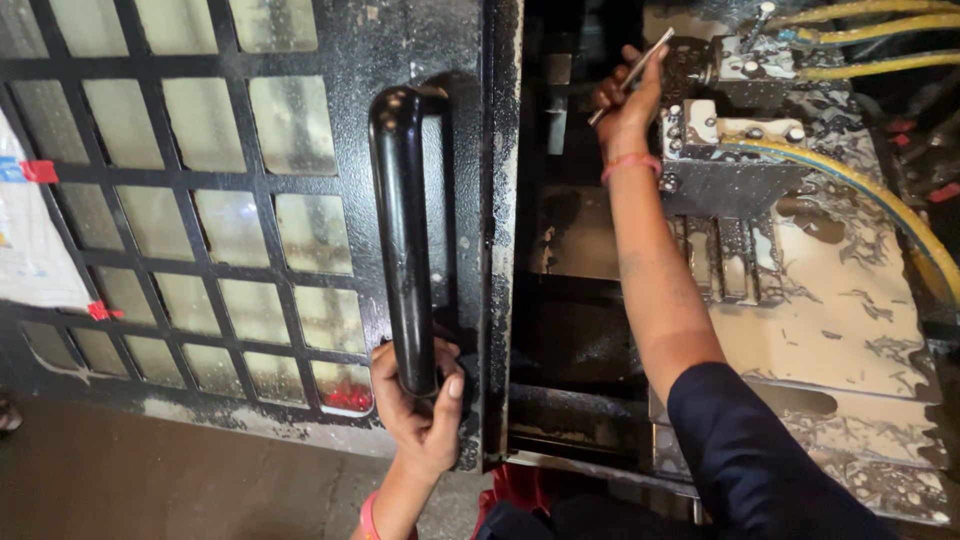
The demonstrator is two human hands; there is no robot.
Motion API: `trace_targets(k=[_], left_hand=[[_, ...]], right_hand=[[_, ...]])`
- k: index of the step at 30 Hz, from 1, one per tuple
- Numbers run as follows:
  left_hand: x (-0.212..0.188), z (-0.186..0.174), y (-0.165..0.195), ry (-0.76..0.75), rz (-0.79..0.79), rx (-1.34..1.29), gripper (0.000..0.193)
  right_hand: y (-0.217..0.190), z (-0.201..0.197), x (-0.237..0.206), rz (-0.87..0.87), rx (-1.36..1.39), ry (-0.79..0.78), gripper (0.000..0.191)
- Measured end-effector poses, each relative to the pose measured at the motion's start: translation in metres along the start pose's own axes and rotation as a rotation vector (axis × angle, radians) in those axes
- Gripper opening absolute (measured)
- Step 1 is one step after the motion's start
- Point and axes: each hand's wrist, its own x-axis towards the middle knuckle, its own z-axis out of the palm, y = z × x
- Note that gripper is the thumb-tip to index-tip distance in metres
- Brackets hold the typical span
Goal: The person operates a metal press by inserting cylindrical metal rods into the machine, closing the press door, and actuating the press. The person then removes the processed rods and places them into a green bin. The person repeats this cycle multiple times.
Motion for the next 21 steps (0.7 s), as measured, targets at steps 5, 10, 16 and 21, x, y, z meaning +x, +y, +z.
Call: trace_targets(k=[5, 10, 16, 21], left_hand=[[0.003, 0.0, 0.0, 0.019, 0.013, 0.046, 0.038], [0.0, 0.003, -0.001, 0.027, -0.032, -0.047, 0.038], [0.0, 0.005, -0.001, 0.01, -0.101, -0.115, 0.041], [0.007, 0.002, 0.004, -0.013, -0.001, 0.159, 0.043]], right_hand=[[-0.001, 0.004, 0.023, 0.023, 0.052, 0.161, 0.061], [0.0, 0.009, 0.026, 0.254, 0.257, 0.156, 0.069], [0.037, 0.03, 0.001, 0.162, -0.161, 0.314, 0.053], [0.054, 0.032, -0.026, -0.564, -0.492, 0.255, 0.072]])
